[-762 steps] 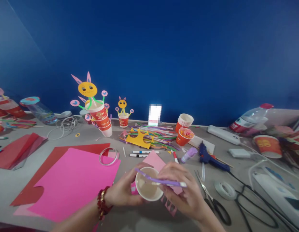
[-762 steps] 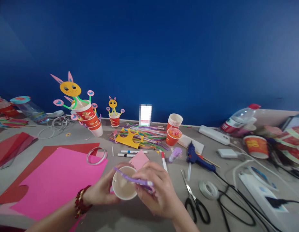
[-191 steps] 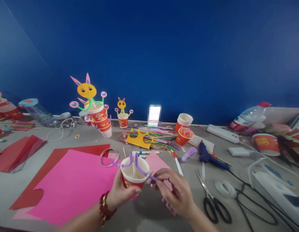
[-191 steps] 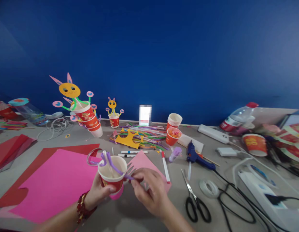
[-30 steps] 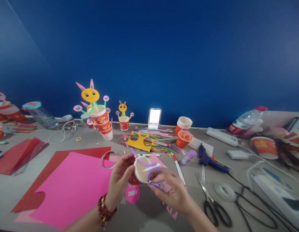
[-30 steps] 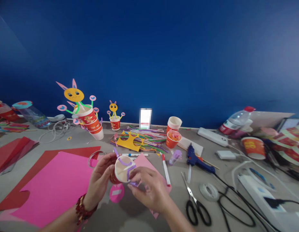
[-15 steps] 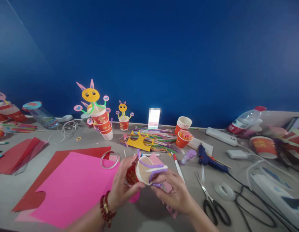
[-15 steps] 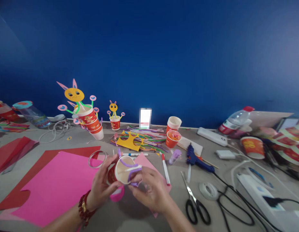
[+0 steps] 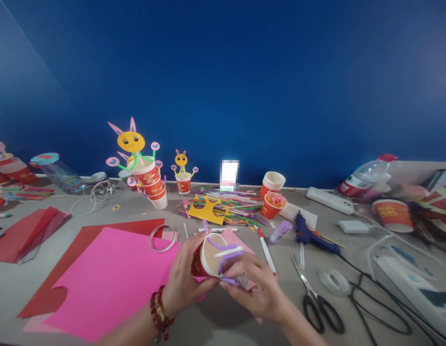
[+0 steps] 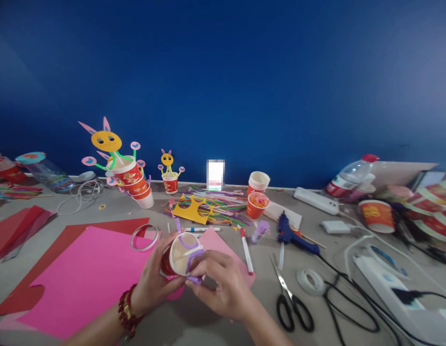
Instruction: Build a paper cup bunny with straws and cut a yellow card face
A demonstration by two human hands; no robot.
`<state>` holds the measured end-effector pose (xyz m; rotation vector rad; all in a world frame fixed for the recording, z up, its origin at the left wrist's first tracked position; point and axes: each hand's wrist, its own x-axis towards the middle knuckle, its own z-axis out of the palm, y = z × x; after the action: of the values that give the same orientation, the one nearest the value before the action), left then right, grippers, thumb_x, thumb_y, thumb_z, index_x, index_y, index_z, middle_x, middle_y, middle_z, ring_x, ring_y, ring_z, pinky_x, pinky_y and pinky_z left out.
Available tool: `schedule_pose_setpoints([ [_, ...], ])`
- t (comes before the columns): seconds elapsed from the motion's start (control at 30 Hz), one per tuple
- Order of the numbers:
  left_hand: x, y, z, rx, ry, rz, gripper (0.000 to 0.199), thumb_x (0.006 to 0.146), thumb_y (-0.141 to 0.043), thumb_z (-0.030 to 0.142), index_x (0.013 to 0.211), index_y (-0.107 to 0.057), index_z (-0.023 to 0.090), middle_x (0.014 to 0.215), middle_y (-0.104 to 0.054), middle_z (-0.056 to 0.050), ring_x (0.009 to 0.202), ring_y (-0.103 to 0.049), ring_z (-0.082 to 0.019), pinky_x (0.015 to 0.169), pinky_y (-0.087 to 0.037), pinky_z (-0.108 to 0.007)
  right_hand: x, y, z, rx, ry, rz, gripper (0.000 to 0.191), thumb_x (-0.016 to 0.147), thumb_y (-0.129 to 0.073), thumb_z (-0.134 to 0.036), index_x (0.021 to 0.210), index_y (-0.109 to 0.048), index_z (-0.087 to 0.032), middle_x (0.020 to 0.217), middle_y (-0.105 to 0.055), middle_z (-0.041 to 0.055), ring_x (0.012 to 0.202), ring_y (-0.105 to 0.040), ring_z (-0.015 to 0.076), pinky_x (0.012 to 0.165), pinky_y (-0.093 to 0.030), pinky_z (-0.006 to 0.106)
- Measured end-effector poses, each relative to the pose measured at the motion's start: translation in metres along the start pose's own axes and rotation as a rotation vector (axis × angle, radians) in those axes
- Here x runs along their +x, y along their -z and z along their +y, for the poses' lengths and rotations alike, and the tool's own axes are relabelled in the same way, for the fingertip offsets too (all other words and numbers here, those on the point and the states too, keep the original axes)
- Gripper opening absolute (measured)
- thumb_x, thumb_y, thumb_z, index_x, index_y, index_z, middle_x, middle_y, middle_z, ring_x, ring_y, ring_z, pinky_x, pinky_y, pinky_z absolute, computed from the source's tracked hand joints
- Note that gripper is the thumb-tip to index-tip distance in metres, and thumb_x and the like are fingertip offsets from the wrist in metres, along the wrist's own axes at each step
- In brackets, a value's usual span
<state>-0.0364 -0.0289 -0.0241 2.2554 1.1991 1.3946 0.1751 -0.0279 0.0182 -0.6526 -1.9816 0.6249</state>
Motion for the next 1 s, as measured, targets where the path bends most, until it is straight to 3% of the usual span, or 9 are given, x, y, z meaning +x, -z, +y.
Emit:
schedule_pose_setpoints([
  [0.2, 0.000, -0.001, 0.000, -0.043, -0.005, -0.001, 0.077, 0.081, -0.073, 0.041, 0.146, -0.034, 0.022, 0.133, -0.060, -0.019, 0.123, -0.060, -0.035, 0.098, -0.053, -0.050, 0.000, -0.001, 0.002, 0.023, 0.030, -0.024, 0.012, 0.087, -0.071, -0.019, 0.094, -0.065, -0.026, 0.092, -0.075, 0.0034, 0.077, -0.071, 0.0154, 0.069, -0.054, 0.023],
  [0.33, 0.001, -0.001, -0.001, -0.038, -0.023, 0.011, 0.079, 0.078, -0.076, 0.045, 0.144, -0.038, 0.022, 0.130, -0.062, -0.019, 0.119, -0.063, -0.035, 0.096, -0.055, -0.050, 0.001, -0.002, 0.001, 0.004, 0.025, -0.015, 0.009, 0.086, -0.071, -0.019, 0.090, -0.066, -0.026, 0.085, -0.075, 0.0029, 0.074, -0.071, 0.0169, 0.066, -0.054, 0.024],
  [0.53, -0.005, -0.002, -0.007, -0.171, 0.029, -0.002, 0.074, 0.078, -0.076, 0.043, 0.141, -0.042, 0.025, 0.127, -0.065, -0.016, 0.116, -0.065, -0.034, 0.094, -0.056, -0.048, 0.002, 0.012, -0.007, 0.086, 0.021, -0.076, 0.014, 0.085, -0.068, -0.024, 0.099, -0.070, -0.026, 0.094, -0.077, 0.0069, 0.085, -0.072, 0.0226, 0.074, -0.058, 0.030],
  [0.6, -0.007, -0.003, -0.008, -0.272, 0.033, -0.041, 0.076, 0.077, -0.077, 0.046, 0.141, -0.041, 0.025, 0.129, -0.063, -0.017, 0.116, -0.065, -0.034, 0.094, -0.056, -0.048, 0.002, 0.015, -0.004, 0.200, -0.034, 0.029, 0.012, 0.091, -0.060, -0.029, 0.092, -0.070, -0.024, 0.086, -0.074, 0.0082, 0.082, -0.071, 0.0235, 0.068, -0.057, 0.031],
  [0.67, -0.007, -0.004, -0.007, -0.359, 0.004, -0.113, 0.078, 0.076, -0.077, 0.047, 0.142, -0.041, 0.025, 0.131, -0.062, -0.019, 0.118, -0.063, -0.035, 0.095, -0.055, -0.049, 0.002, 0.015, 0.000, 0.279, -0.173, 0.179, 0.019, 0.095, -0.055, -0.033, 0.087, -0.069, -0.022, 0.080, -0.069, 0.0072, 0.074, -0.067, 0.0215, 0.060, -0.054, 0.029],
  [0.73, -0.005, -0.005, -0.004, -0.402, -0.048, -0.183, 0.078, 0.076, -0.077, 0.046, 0.142, -0.041, 0.026, 0.131, -0.062, -0.019, 0.119, -0.063, -0.036, 0.097, -0.054, -0.049, 0.002, 0.012, 0.006, 0.317, -0.328, 0.235, 0.018, 0.094, -0.059, -0.036, 0.090, -0.067, -0.021, 0.083, -0.065, 0.0052, 0.071, -0.062, 0.0184, 0.059, -0.052, 0.027],
  [0.8, -0.003, -0.006, 0.000, -0.420, -0.097, -0.225, 0.079, 0.076, -0.077, 0.046, 0.143, -0.040, 0.027, 0.128, -0.064, -0.019, 0.118, -0.063, -0.036, 0.097, -0.053, -0.051, 0.004, 0.009, 0.009, 0.375, -0.396, 0.170, 0.018, 0.091, -0.064, -0.039, 0.094, -0.066, -0.021, 0.088, -0.063, 0.0043, 0.072, -0.059, 0.0169, 0.063, -0.051, 0.026],
  [1.0, -0.003, -0.007, 0.003, -0.508, -0.126, -0.259, 0.076, 0.077, -0.075, 0.049, 0.141, -0.039, 0.029, 0.118, -0.066, -0.017, 0.109, -0.067, -0.034, 0.090, -0.056, -0.050, 0.007, 0.008, 0.010, 0.506, -0.424, -0.016, 0.022, 0.086, -0.073, -0.042, 0.092, -0.068, -0.021, 0.091, -0.057, 0.0026, 0.077, -0.054, 0.0154, 0.068, -0.047, 0.026],
])
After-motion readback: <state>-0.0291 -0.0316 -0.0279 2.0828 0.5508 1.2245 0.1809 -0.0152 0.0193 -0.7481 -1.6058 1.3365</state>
